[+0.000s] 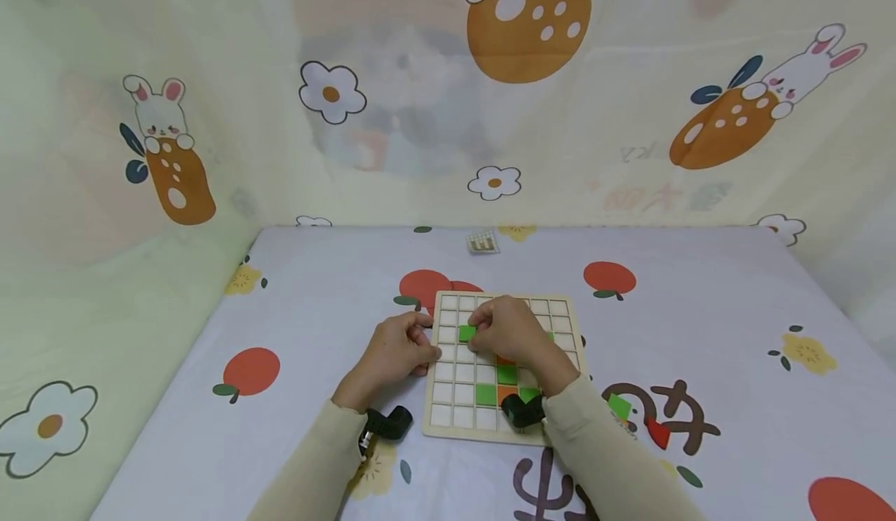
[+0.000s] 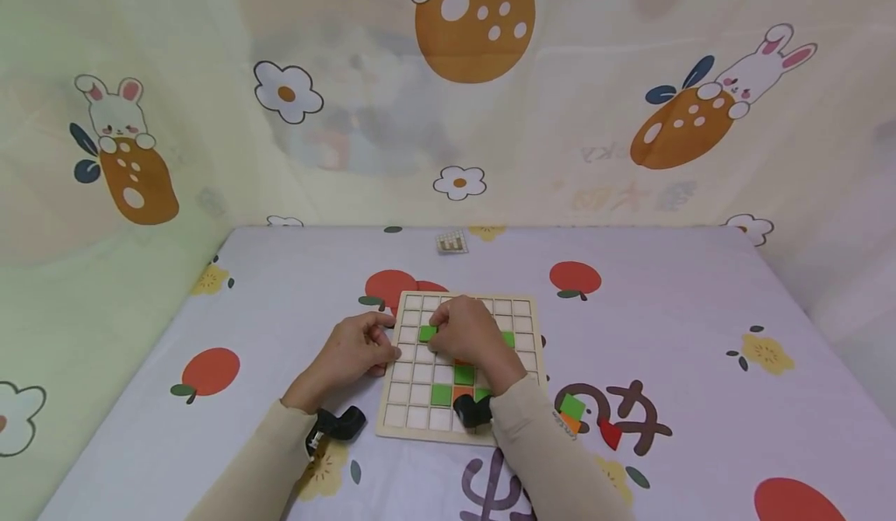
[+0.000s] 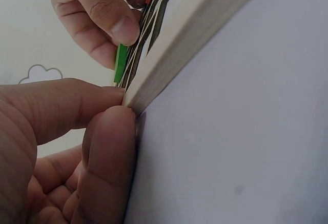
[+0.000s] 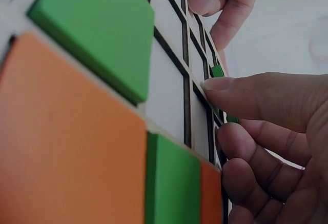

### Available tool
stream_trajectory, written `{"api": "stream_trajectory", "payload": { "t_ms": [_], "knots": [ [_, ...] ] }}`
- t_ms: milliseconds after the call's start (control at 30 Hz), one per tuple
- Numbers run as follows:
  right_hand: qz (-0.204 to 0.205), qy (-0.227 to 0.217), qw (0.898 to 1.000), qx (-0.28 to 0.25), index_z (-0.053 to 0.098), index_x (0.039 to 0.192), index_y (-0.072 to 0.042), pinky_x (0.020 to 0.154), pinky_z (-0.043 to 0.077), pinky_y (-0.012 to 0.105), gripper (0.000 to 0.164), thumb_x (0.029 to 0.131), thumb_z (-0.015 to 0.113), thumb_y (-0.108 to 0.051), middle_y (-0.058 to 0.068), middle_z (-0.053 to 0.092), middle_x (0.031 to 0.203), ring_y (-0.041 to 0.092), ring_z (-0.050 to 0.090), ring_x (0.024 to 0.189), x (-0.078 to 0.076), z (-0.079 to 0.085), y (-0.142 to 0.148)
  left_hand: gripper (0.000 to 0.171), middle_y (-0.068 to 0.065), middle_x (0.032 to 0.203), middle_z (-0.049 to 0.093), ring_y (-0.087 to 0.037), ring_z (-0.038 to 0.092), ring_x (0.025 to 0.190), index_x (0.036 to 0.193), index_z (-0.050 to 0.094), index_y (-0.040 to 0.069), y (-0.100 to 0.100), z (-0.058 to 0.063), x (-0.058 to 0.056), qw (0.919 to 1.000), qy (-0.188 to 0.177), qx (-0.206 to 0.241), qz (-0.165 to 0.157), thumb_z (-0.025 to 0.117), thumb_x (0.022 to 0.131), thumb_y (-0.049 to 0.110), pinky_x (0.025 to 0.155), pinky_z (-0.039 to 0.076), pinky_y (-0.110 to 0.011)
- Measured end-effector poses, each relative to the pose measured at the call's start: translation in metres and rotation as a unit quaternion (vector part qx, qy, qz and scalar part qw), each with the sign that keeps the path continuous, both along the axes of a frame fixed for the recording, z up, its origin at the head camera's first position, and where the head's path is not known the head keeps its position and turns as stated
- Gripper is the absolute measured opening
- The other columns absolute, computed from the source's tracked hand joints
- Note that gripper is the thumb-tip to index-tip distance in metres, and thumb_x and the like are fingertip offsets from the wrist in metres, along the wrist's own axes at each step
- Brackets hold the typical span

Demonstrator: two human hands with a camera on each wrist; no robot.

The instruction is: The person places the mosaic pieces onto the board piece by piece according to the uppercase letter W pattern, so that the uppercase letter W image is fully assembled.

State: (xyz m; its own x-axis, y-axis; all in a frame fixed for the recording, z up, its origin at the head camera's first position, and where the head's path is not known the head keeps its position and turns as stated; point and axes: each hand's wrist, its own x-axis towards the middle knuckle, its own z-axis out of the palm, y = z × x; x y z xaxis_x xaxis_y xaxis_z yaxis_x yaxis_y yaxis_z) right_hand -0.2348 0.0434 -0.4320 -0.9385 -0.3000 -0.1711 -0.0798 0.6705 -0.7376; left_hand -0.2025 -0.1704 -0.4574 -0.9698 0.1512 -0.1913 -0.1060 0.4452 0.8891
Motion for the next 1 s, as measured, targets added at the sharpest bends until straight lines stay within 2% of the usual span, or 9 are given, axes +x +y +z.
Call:
{"api": "stream_trajectory", "payload": {
  "t_ms": [467, 1000],
  "knots": [
    [-0.009, 0.001, 1.000, 0.022, 0.079, 0.100, -0.008, 0.068, 0.047, 0.029, 0.019, 0.081, 0.085, -0.009, 0.001, 0.065, 0.081, 0.016, 0.057, 0.077, 0.0006, 0.0017, -0.0045, 0.047, -0.005, 0.081, 0.065, -0.013, 0.061, 0.056, 0.133, 0.062, 0.001, -0.0004, 0.0002, 0.0001, 1.0000, 0.002, 0.004, -0.002, 0.079, 0.089, 0.006, 0.056, 0.053, -0.024],
    [-0.008, -0.002, 1.000, 0.019, 0.079, 0.102, -0.007, 0.064, 0.044, 0.028, 0.021, 0.082, 0.085, -0.009, 0.002, 0.063, 0.075, 0.016, 0.056, 0.072, 0.0025, 0.0009, -0.0048, 0.047, -0.006, 0.082, 0.064, -0.013, 0.061, 0.056, 0.133, 0.062, 0.001, -0.0007, -0.0030, -0.0009, 1.0000, 0.005, 0.001, -0.004, 0.079, 0.089, 0.006, 0.056, 0.054, -0.025]
  ]
}}
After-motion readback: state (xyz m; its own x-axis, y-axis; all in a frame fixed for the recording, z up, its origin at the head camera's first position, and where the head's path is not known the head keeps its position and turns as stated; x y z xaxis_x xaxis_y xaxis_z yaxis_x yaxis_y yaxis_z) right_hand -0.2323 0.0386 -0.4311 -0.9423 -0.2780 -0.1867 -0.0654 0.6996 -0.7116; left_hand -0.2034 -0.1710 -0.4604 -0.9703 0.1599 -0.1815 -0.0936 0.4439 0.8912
